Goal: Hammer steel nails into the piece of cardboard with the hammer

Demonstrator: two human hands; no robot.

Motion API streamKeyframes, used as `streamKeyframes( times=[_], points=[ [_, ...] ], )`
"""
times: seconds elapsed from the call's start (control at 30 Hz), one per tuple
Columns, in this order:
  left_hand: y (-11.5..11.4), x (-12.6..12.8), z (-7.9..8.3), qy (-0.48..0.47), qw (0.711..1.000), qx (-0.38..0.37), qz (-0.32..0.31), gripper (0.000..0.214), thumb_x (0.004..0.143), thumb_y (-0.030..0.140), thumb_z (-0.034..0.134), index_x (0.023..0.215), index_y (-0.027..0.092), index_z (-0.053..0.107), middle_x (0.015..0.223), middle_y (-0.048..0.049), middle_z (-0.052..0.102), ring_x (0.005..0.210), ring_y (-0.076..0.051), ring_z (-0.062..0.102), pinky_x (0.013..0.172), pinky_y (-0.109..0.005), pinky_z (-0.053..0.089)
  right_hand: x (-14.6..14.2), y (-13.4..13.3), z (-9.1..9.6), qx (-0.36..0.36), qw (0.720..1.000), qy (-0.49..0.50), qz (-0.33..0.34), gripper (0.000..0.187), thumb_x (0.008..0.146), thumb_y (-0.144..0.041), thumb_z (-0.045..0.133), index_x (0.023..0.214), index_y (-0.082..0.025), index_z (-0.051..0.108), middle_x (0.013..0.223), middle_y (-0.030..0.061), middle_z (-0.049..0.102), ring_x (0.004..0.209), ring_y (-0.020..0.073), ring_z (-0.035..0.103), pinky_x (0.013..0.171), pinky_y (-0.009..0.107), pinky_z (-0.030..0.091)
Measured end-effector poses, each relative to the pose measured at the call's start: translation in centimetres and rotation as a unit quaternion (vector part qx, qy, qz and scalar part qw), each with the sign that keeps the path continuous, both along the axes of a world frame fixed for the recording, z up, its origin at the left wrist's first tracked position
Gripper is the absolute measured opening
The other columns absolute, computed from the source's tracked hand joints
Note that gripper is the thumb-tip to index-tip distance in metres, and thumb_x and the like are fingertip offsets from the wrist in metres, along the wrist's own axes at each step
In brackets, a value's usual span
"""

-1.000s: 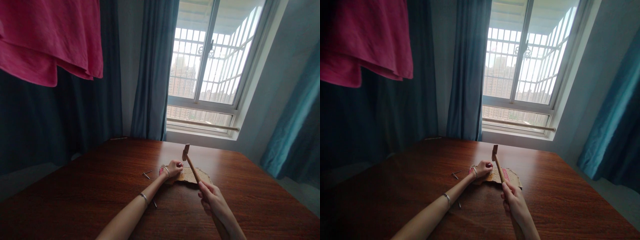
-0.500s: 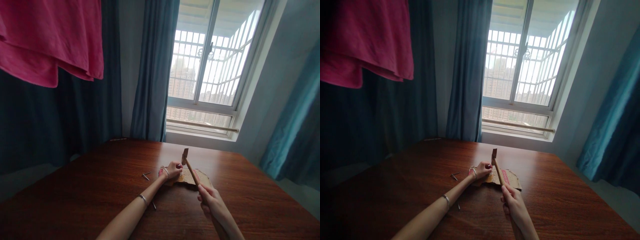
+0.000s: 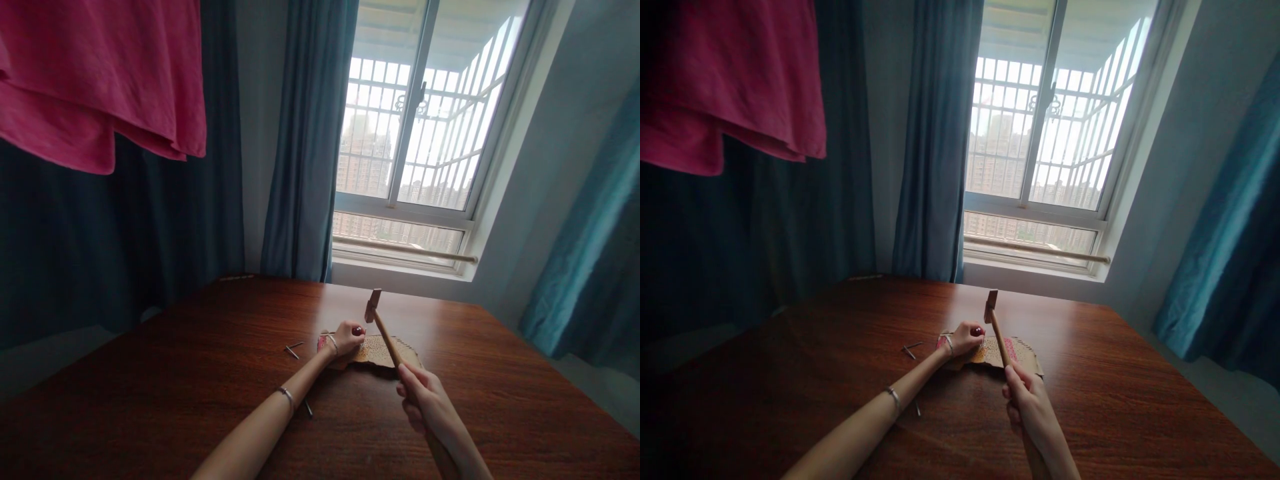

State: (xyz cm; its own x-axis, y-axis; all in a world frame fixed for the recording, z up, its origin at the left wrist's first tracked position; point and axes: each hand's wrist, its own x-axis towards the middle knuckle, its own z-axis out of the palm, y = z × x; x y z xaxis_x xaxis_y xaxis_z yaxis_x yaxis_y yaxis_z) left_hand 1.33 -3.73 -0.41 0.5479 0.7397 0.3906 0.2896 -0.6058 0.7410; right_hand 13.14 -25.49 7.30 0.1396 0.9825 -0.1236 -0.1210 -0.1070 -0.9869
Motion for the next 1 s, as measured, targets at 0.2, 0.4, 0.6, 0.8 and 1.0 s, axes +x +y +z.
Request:
streamKeyframes(
  times=[0.2, 0.4, 0.6, 0.8, 1.0],
  points=[
    [0.0, 0.0, 0.0, 0.008, 1.000, 0.002, 0.008, 0.016, 0.066, 0.020, 0.053, 0.069, 0.010, 0.065, 0.064, -0.0014, 0.059, 0.061, -0.011, 0.050, 0.057, -0.019, 0.037, 0.1, 0.2, -0.1, -0.009, 1.000, 0.002, 0.008, 0.044, 0.064, -0.058, 0.059, 0.077, -0.017, 0.049, 0.053, -0.0072, 0.044, 0.027, -0.0005, 0.029, 0.025, 0.013, 0.020],
    [-0.2, -0.1, 0.3, 0.003, 1.000, 0.010, 0.002, 0.017, 0.066, 0.020, 0.053, 0.068, 0.010, 0.065, 0.065, -0.0018, 0.060, 0.060, -0.011, 0.050, 0.058, -0.020, 0.037, 0.0, 0.1, 0.0, -0.015, 1.000, 0.003, 0.004, 0.041, 0.066, -0.056, 0.059, 0.076, -0.018, 0.048, 0.054, -0.0072, 0.045, 0.028, -0.0004, 0.030, 0.026, 0.013, 0.020],
    [-0.2, -0.1, 0.3, 0.001, 1.000, 0.003, 0.004, 0.016, 0.065, 0.020, 0.053, 0.069, 0.010, 0.065, 0.066, -0.0025, 0.060, 0.061, -0.011, 0.050, 0.058, -0.020, 0.037, -0.1, -0.4, 0.9, -0.007, 1.000, 0.009, -0.010, 0.041, 0.063, -0.055, 0.060, 0.077, -0.017, 0.051, 0.055, -0.0062, 0.047, 0.029, -0.0002, 0.031, 0.026, 0.013, 0.021],
    [-0.2, 0.0, 0.2, 0.012, 1.000, 0.004, 0.013, 0.015, 0.066, 0.020, 0.053, 0.066, 0.010, 0.064, 0.062, -0.0017, 0.058, 0.059, -0.011, 0.048, 0.056, -0.020, 0.035, -0.1, -0.4, 0.9, -0.030, 1.000, -0.001, 0.002, 0.043, 0.062, -0.055, 0.061, 0.078, -0.016, 0.051, 0.053, -0.0065, 0.045, 0.028, -0.0006, 0.029, 0.026, 0.013, 0.018],
    [-0.2, 0.0, 0.2, 0.002, 1.000, 0.003, -0.004, 0.018, 0.067, 0.020, 0.052, 0.070, 0.009, 0.065, 0.067, -0.0027, 0.061, 0.062, -0.011, 0.052, 0.058, -0.019, 0.038, 0.4, -0.4, 0.9, 0.000, 1.000, 0.014, 0.003, 0.040, 0.068, -0.054, 0.058, 0.082, -0.017, 0.050, 0.056, -0.0067, 0.045, 0.029, -0.0002, 0.030, 0.025, 0.012, 0.020]
  ],
)
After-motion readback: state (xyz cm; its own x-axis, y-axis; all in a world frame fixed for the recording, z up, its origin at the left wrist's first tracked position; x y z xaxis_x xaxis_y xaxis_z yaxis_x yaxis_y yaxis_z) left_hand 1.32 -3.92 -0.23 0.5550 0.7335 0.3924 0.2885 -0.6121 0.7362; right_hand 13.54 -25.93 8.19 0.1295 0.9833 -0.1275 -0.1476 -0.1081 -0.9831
